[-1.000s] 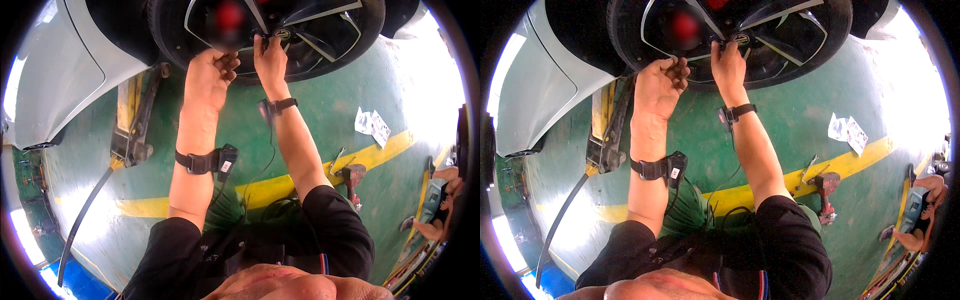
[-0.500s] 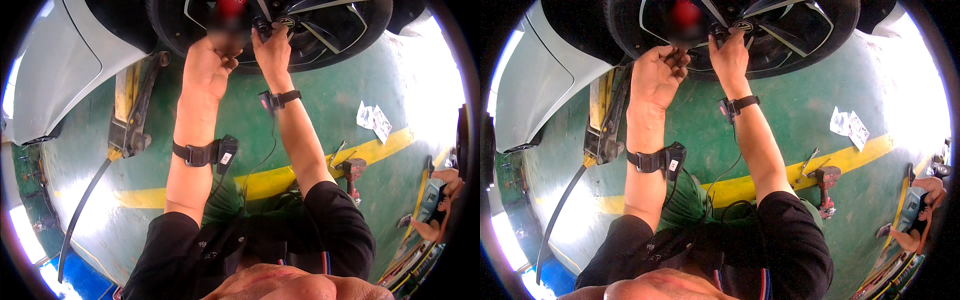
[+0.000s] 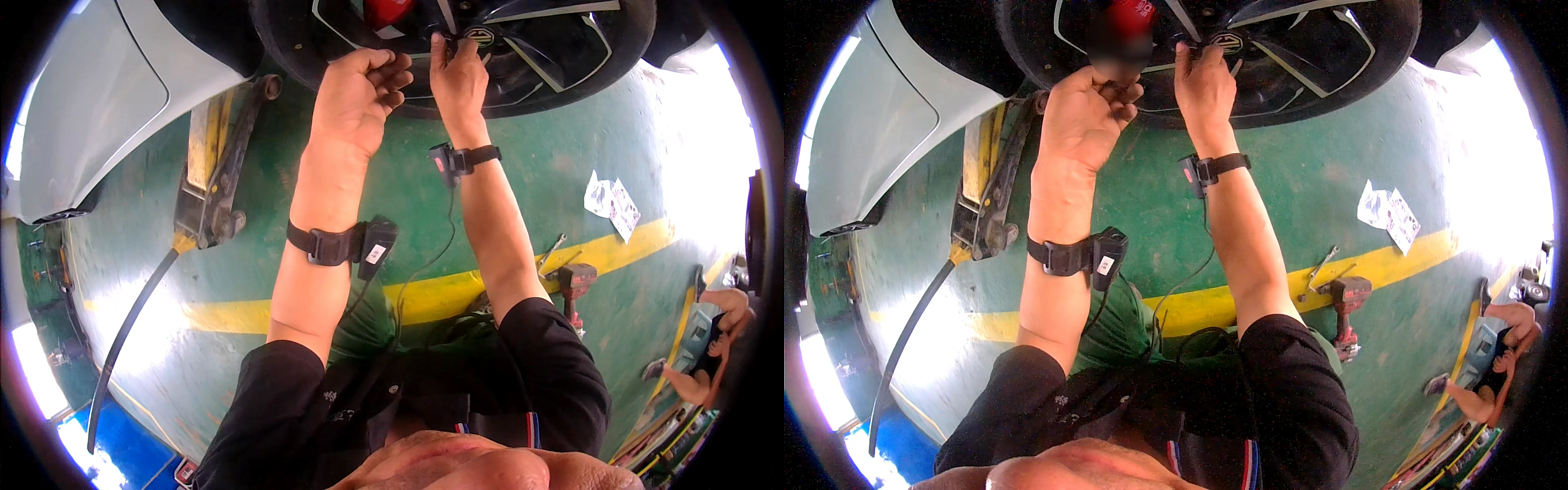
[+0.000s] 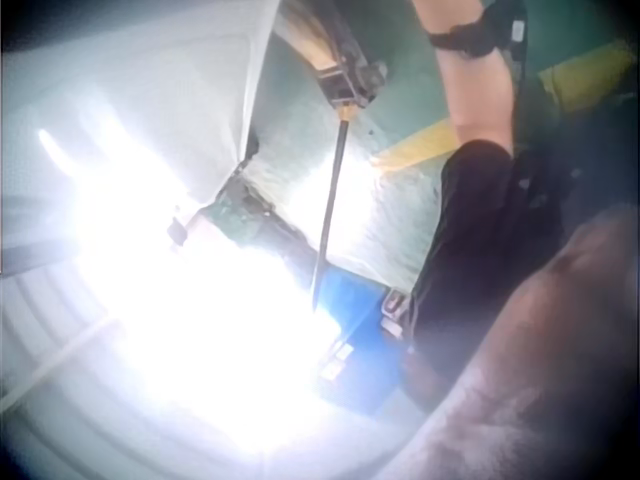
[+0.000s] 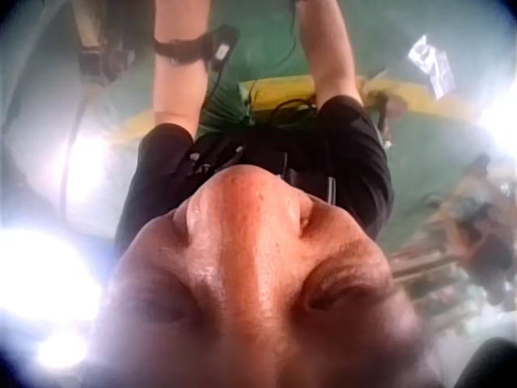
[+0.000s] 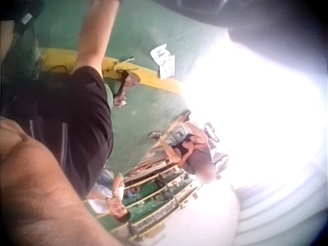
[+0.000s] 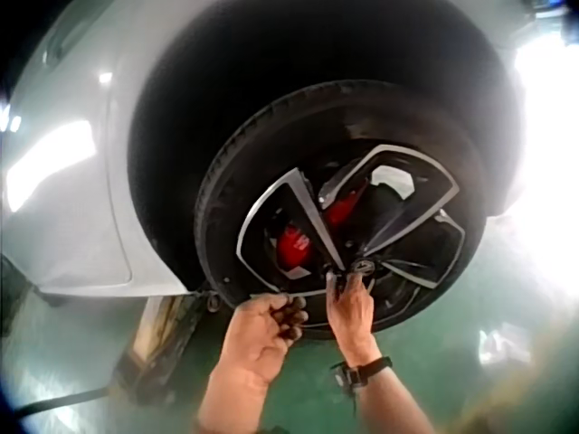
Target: The person works on a car wheel attached to a vehicle. The person uses a power drill to tighten or loosen components on the wheel hub, then uses a thin metal tool to adjust a small part in the center of the wheel while holding it in place.
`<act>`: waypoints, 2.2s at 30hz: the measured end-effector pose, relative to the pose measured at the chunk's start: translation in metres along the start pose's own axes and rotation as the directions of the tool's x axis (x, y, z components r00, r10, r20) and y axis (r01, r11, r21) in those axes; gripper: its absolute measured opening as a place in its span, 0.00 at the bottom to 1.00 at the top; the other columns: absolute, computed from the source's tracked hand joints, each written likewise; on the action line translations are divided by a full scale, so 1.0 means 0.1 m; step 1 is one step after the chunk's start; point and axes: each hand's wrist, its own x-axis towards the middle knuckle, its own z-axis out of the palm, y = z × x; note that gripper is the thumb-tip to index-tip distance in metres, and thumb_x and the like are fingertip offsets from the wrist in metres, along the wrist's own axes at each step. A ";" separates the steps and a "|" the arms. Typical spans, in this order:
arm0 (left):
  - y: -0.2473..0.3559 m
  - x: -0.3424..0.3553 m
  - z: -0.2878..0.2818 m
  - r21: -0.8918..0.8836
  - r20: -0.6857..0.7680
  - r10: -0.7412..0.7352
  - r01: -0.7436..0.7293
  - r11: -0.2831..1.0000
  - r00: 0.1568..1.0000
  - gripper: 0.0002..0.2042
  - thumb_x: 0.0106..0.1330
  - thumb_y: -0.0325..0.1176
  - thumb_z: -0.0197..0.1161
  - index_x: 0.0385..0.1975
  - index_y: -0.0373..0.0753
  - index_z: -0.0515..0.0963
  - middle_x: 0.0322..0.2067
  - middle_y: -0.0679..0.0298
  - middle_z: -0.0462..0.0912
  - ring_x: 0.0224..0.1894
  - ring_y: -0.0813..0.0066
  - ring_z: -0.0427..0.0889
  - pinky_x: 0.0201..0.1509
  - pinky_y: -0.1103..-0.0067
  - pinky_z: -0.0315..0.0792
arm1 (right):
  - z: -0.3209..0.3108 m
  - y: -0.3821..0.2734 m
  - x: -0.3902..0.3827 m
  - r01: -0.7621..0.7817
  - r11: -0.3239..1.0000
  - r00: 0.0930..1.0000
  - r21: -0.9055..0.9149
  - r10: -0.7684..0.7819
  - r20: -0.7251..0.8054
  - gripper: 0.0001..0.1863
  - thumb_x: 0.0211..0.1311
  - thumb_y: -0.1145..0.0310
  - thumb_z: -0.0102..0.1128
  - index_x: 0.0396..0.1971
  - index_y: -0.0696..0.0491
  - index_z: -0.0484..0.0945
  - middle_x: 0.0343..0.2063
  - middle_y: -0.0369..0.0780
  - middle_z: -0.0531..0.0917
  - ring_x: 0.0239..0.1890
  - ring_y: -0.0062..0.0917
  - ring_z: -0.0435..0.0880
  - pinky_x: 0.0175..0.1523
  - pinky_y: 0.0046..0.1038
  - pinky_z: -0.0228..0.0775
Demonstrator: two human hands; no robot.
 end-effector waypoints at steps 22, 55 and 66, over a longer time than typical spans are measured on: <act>-0.05 0.09 -0.03 0.040 0.014 -0.028 0.028 0.999 1.000 0.06 0.66 0.30 0.58 0.37 0.34 0.75 0.39 0.55 0.84 0.39 0.64 0.82 0.42 0.74 0.72 | -0.01 -0.02 -0.05 0.030 0.992 0.998 0.120 -0.024 -0.055 0.24 0.69 0.49 0.59 0.40 0.60 0.72 0.28 0.56 0.84 0.33 0.55 0.84 0.38 0.47 0.78; -0.02 0.09 -0.01 0.011 0.032 -0.068 0.068 0.998 0.997 0.08 0.67 0.29 0.58 0.41 0.33 0.76 0.39 0.55 0.83 0.39 0.62 0.82 0.43 0.72 0.72 | -0.05 0.04 0.02 -0.042 0.999 0.999 0.009 0.042 0.026 0.25 0.65 0.50 0.64 0.41 0.60 0.72 0.29 0.53 0.85 0.35 0.54 0.84 0.38 0.47 0.77; -0.20 0.35 -0.16 -0.100 0.298 -0.189 0.228 0.969 0.936 0.10 0.71 0.28 0.55 0.44 0.28 0.76 0.46 0.50 0.82 0.46 0.58 0.81 0.45 0.71 0.72 | -0.17 0.08 -0.11 -0.004 0.997 0.999 0.080 0.001 0.035 0.21 0.66 0.57 0.60 0.38 0.64 0.72 0.26 0.52 0.81 0.30 0.48 0.83 0.35 0.44 0.75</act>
